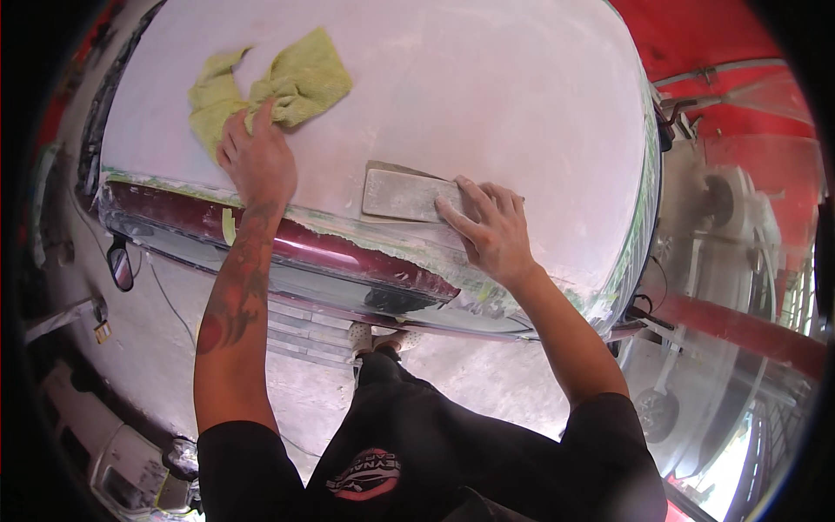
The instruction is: Sanding the roof of a car with a sanding block and wiping it with a cloth.
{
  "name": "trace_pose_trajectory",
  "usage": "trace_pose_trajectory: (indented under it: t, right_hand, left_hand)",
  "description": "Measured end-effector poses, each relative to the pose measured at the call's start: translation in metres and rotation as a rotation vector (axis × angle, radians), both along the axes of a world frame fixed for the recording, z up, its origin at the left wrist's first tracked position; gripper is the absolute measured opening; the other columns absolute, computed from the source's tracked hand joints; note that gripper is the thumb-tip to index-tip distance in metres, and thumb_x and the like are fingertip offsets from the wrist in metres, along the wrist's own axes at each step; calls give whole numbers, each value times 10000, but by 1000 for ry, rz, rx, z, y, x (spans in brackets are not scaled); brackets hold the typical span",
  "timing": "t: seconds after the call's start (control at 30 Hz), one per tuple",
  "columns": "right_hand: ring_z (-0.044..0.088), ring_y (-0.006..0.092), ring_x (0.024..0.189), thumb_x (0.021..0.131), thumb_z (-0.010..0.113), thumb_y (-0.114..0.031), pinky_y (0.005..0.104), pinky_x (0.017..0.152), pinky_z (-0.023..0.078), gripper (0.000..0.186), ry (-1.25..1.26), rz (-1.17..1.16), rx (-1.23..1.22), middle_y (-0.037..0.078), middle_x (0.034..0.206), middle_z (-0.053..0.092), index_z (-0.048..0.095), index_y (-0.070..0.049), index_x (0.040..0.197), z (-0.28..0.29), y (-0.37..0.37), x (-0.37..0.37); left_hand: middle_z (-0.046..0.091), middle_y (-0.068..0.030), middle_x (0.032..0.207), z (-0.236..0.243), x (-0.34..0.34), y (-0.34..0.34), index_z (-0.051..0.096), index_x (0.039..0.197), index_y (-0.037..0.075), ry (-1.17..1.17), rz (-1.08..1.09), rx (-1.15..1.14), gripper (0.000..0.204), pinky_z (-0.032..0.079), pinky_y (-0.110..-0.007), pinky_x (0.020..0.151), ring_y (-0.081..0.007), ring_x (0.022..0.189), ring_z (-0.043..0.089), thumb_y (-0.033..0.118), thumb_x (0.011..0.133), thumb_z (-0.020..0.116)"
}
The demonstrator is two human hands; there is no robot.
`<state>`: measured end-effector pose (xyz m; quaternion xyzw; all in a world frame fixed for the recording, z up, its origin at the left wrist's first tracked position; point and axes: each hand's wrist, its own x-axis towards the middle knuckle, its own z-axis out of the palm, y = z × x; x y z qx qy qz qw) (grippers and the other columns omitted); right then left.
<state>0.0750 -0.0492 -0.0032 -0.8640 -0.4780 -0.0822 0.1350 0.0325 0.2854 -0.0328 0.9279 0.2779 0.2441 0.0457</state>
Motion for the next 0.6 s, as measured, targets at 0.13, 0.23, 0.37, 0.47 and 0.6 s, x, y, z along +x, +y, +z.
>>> trace_pose_trajectory:
  t: [0.13,0.23,0.37,0.47,0.6]
  right_hand:
    - [562,323,1049,786,690,-131,460,867,457,471,-184,-219,56,61,1264,578,637,-267,1234,15,37,114]
    - [566,329,1013,837,672,-177,466,832,465,372,-292,-337,105,59,1186,594,646,-239,1202,4,51,163]
    - [534,313,1098,818,696,-166,456,936,427,426,-92,-278,74,86,1303,564,644,-242,1233,-1,39,53]
    - [540,286,1114,762,710,-123,455,967,406,525,-10,-174,33,78,1341,550,640,-296,1253,-4,-1,-2]
    - [556,279,1088,792,722,-168,455,946,413,506,-192,-229,1,45,1321,565,630,-320,1267,6,-22,74]
  left_hand:
    - [447,-151,1356,2,12,-8,542,1347,208,-38,-41,-14,405,239,-509,1099,-324,1337,353,171,944,534]
    - [442,-147,1361,-4,19,-14,542,1347,215,-50,-59,-31,406,234,-510,1105,-321,1341,349,169,944,535]
    - [438,-143,1361,-3,4,2,543,1347,217,-13,-27,-18,406,228,-509,1110,-318,1341,348,166,944,533]
    - [436,-142,1361,1,2,3,543,1346,216,-4,-27,-3,413,225,-508,1113,-317,1338,350,162,937,538]
    - [437,-146,1358,0,8,-5,543,1346,215,-24,-61,-30,426,224,-510,1112,-320,1335,352,144,926,550]
